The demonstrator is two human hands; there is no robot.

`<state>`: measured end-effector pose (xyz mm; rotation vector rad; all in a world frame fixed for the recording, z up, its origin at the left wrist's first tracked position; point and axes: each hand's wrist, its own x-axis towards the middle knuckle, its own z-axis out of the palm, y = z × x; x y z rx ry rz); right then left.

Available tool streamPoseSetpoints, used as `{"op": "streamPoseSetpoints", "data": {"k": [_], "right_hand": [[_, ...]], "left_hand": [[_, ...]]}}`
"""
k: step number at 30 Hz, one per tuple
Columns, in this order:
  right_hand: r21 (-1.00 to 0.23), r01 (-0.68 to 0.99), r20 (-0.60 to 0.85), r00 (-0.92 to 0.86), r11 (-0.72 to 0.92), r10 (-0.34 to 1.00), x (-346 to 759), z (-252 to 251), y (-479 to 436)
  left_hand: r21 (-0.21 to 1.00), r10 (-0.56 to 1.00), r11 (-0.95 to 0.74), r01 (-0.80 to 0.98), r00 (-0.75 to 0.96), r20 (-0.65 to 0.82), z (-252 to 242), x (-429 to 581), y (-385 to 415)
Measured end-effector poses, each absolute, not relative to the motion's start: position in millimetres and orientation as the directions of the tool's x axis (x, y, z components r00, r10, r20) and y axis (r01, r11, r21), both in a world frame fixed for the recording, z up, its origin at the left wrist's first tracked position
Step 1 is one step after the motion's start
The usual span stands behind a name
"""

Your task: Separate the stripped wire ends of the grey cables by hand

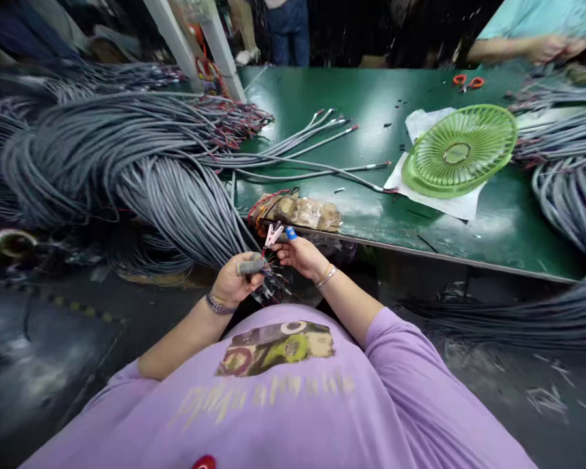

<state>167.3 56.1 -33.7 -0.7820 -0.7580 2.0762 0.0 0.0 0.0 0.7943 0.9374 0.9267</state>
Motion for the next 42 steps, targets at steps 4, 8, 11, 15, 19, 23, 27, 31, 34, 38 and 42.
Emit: {"op": "streamPoseSetpoints", "data": {"k": [4,8,11,15,19,23,27,31,34,38,42], "right_hand": [[-0.762,-0.484,-0.183,-0.475,-0.429,0.861,161.6,-37.0,64.7],[-0.732,-0.533,-0.159,-0.472,-0.424,0.867,154.3,-39.3,67.8],[-0.675,-0.577,-0.193,-0.462,-0.459,0.866,146.7,-36.2,66.3],[-0.612,-0.644,-0.248,-0.394,-0.458,0.885,137.3,-28.0,62.9],[-0.582,-0.692,-0.262,-0.337,-0.427,0.904,133.0,-22.5,61.2],[-0.597,-0.689,-0.259,-0.318,-0.410,0.912,132.3,-21.8,60.5],[-0.578,-0.676,-0.275,-0.366,-0.457,0.889,134.9,-23.5,58.9],[-0.550,-0.639,-0.298,-0.451,-0.538,0.841,142.1,-26.0,58.3],[-0.567,-0.603,-0.277,-0.502,-0.561,0.819,147.5,-27.3,58.4],[-0.627,-0.585,-0.234,-0.489,-0.515,0.841,149.5,-27.1,55.6],[-0.717,-0.589,-0.188,-0.352,-0.373,0.917,147.6,-27.2,51.6]], "left_hand": [[0.860,0.908,0.382,-0.338,0.310,-0.282,-1.4,7.8,10.8],[0.843,0.914,0.372,-0.388,0.311,-0.261,-5.7,11.5,15.5],[0.837,0.918,0.372,-0.402,0.296,-0.266,-8.5,12.4,15.9],[0.839,0.925,0.365,-0.404,0.263,-0.276,-10.2,13.5,14.3],[0.842,0.920,0.381,-0.382,0.248,-0.303,-12.9,13.0,12.3],[0.840,0.913,0.399,-0.367,0.240,-0.329,-16.7,11.1,11.5],[0.852,0.915,0.395,-0.343,0.226,-0.334,-15.8,10.8,10.5],[0.896,0.938,0.339,-0.286,0.178,-0.298,-11.5,11.3,4.4],[0.936,0.960,0.270,-0.227,0.134,-0.245,-11.0,11.6,-3.8],[0.972,0.988,0.152,-0.182,0.045,-0.146,-14.3,13.8,-11.6],[0.975,0.990,0.130,-0.182,-0.031,-0.138,-15.8,18.1,-11.3]]}}
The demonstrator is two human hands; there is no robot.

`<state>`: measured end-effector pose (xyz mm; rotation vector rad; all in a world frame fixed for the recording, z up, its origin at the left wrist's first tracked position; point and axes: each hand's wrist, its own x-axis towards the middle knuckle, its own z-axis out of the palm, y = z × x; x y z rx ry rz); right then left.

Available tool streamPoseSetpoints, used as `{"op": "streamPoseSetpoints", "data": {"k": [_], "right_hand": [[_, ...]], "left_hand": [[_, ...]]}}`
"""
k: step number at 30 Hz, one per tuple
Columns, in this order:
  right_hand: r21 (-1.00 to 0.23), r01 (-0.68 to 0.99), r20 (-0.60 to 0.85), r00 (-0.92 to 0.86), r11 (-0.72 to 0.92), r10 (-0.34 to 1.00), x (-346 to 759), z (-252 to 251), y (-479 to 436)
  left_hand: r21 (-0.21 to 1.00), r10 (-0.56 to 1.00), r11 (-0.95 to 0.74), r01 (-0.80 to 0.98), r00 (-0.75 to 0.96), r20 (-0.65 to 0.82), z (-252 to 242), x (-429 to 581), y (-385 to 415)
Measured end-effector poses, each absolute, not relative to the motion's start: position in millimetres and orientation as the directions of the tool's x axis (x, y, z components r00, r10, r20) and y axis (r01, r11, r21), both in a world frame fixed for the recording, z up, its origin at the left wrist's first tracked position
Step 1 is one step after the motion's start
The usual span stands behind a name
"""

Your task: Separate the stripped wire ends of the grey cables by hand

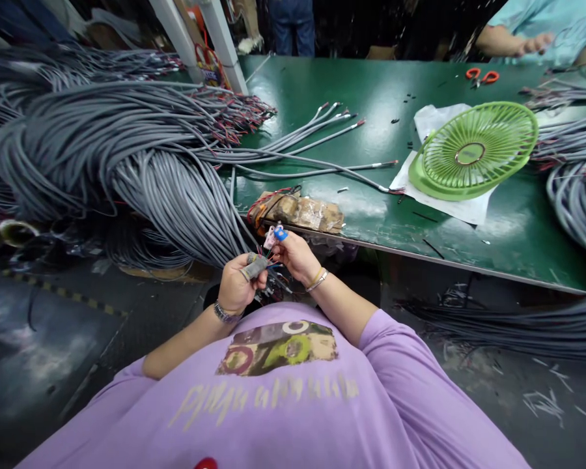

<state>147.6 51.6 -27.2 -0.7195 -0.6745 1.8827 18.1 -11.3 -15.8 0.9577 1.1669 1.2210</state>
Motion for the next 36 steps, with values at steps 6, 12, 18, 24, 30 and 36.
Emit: {"op": "streamPoseSetpoints", "data": {"k": [6,12,18,24,30,36], "right_hand": [[-0.738,-0.577,-0.172,-0.342,-0.351,0.924,144.4,-25.6,53.0],[-0.793,-0.528,-0.173,-0.285,-0.305,0.943,143.3,-24.1,52.4],[-0.776,-0.546,-0.184,-0.283,-0.315,0.942,141.1,-26.9,52.4],[-0.733,-0.607,-0.184,-0.260,-0.309,0.948,138.9,-24.5,53.3],[-0.700,-0.617,-0.227,-0.285,-0.360,0.931,138.3,-25.0,52.3],[-0.605,-0.622,-0.275,-0.423,-0.497,0.863,144.2,-27.0,53.6]], "left_hand": [[0.969,0.985,0.154,-0.191,-0.046,-0.166,-11.6,22.6,-9.1],[0.966,0.985,0.147,-0.213,-0.058,-0.163,-14.9,19.6,-6.5],[0.968,0.984,0.161,-0.195,-0.043,-0.172,-14.5,19.6,-4.4],[0.964,0.977,0.204,-0.170,-0.020,-0.210,-14.3,22.1,-3.7],[0.969,0.980,0.193,-0.153,-0.026,-0.199,-15.2,22.7,-4.9],[0.965,0.983,0.161,-0.207,-0.057,-0.177,-12.8,21.1,-15.4]]}}
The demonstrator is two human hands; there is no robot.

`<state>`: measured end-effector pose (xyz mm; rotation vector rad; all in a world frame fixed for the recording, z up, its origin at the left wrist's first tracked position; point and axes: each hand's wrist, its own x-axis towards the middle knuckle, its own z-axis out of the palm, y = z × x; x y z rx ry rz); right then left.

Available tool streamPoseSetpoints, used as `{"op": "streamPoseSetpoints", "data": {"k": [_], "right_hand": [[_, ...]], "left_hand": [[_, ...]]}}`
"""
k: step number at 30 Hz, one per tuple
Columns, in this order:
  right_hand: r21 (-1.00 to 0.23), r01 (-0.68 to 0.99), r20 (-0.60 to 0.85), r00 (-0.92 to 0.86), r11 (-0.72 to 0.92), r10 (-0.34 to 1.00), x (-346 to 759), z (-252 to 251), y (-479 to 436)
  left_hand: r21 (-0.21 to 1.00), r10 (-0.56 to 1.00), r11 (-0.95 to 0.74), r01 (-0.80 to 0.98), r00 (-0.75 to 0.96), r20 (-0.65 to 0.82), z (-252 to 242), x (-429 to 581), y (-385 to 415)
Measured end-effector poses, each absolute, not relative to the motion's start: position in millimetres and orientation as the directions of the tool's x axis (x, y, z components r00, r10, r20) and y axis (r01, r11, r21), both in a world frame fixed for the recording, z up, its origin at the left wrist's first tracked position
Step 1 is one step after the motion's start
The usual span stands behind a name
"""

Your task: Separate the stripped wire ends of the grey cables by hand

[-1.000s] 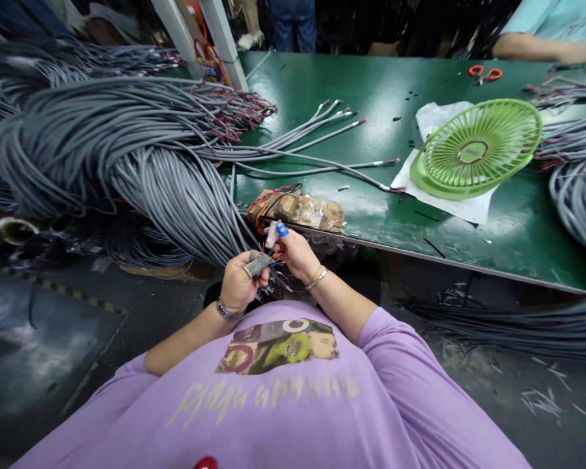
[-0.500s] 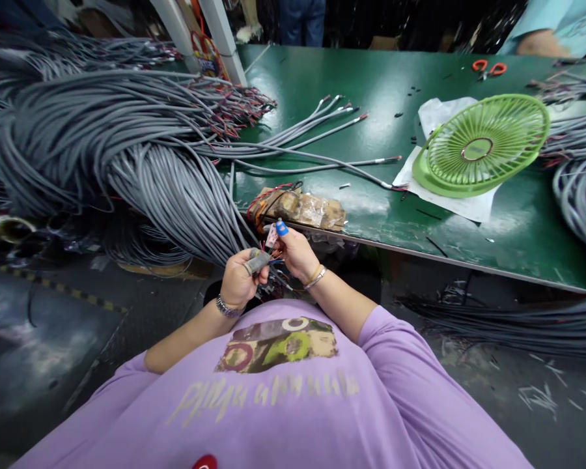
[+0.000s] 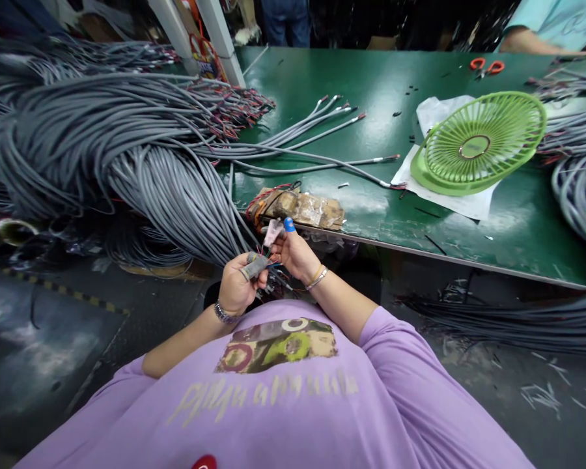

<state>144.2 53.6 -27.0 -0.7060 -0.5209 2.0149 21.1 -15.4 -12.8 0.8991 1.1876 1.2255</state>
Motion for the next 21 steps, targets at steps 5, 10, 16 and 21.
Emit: {"op": "streamPoseSetpoints", "data": {"k": [5,10,16,21], "right_hand": [[-0.644,-0.641,-0.254,-0.334,-0.416,0.908,144.0,-26.0,51.9],[-0.641,-0.659,-0.223,-0.331,-0.394,0.917,141.8,-29.1,51.7],[-0.606,-0.676,-0.229,-0.356,-0.419,0.906,139.8,-28.0,53.8],[-0.593,-0.707,-0.253,-0.291,-0.386,0.923,135.0,-23.6,53.7]], "left_hand": [[0.928,0.973,0.176,-0.328,-0.087,-0.215,-12.4,21.3,-17.4],[0.906,0.968,0.187,-0.381,-0.088,-0.237,-12.9,22.9,-12.9],[0.898,0.964,0.190,-0.397,-0.097,-0.247,-11.5,25.8,-10.7],[0.900,0.959,0.210,-0.381,-0.098,-0.265,-16.2,25.8,-9.6]]}}
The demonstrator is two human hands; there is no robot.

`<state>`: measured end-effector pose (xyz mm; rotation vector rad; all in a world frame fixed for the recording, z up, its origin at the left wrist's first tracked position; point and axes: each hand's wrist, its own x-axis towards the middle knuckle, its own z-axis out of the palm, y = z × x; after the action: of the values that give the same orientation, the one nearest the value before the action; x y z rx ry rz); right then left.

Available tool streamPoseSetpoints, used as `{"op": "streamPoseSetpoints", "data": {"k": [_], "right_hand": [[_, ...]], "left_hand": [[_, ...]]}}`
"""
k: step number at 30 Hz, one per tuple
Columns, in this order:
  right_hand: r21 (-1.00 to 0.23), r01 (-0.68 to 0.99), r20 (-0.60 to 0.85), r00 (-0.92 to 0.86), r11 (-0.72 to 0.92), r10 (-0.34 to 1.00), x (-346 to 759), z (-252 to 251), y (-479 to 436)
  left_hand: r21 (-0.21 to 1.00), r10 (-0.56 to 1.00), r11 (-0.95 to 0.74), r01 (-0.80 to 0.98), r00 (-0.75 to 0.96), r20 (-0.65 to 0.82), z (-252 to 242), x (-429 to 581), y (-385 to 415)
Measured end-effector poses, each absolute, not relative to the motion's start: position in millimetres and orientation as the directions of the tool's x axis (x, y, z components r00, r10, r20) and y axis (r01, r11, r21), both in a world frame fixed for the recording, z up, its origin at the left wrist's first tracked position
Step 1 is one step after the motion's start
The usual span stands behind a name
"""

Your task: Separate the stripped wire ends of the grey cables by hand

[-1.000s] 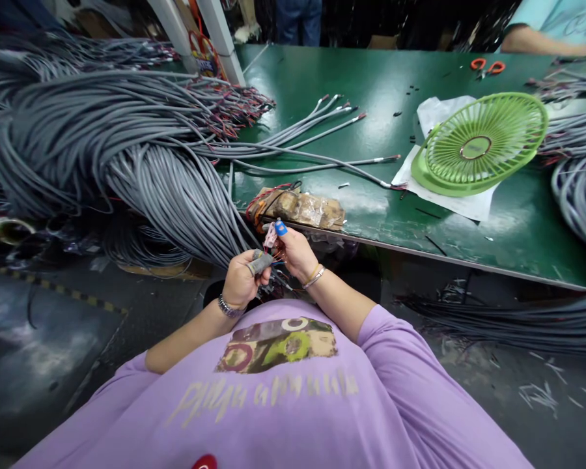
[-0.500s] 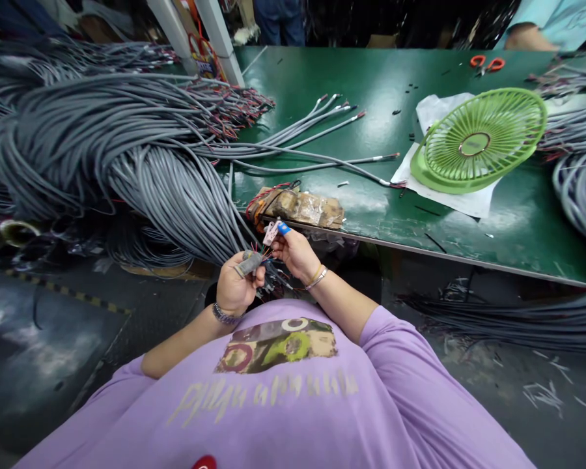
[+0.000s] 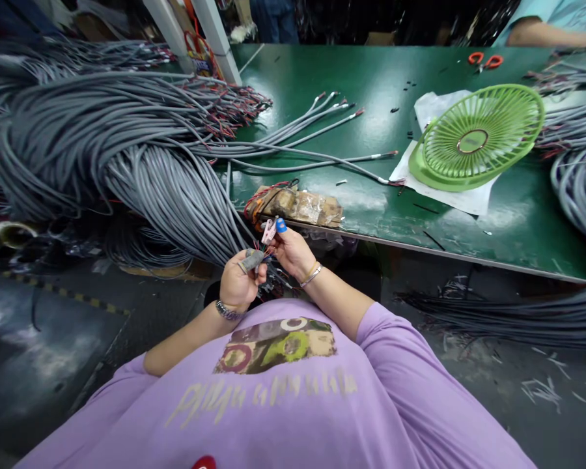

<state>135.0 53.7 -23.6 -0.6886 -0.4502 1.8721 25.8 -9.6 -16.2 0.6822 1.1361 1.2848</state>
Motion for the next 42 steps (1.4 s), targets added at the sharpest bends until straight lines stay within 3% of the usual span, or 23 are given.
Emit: {"op": "streamPoseSetpoints", "data": {"k": [7,11,26,31,35,42], "right_hand": [[-0.520,-0.708,-0.287,-0.383,-0.478,0.878,138.2,-22.8,52.1],[-0.548,-0.644,-0.292,-0.451,-0.534,0.844,142.6,-21.5,52.4],[-0.686,-0.638,-0.160,-0.335,-0.349,0.928,138.1,-37.9,59.2],[-0.607,-0.626,-0.260,-0.426,-0.490,0.866,134.4,-32.9,64.7],[-0.524,-0.690,-0.327,-0.379,-0.500,0.865,129.7,-30.7,66.3],[-0.484,-0.713,-0.297,-0.411,-0.506,0.862,129.9,-31.4,60.2]], "left_hand": [[0.918,0.971,0.182,-0.353,-0.086,-0.225,-18.9,24.8,-12.8],[0.940,0.980,0.122,-0.318,-0.109,-0.164,-17.8,23.3,-19.4],[0.944,0.969,0.097,-0.315,-0.186,-0.162,-14.7,30.3,-10.6],[0.944,0.969,0.100,-0.313,-0.184,-0.163,-18.4,30.0,-11.1],[0.946,0.970,0.109,-0.305,-0.174,-0.168,-21.4,29.2,-11.7],[0.948,0.971,0.095,-0.304,-0.180,-0.155,-24.6,27.7,-14.7]]}}
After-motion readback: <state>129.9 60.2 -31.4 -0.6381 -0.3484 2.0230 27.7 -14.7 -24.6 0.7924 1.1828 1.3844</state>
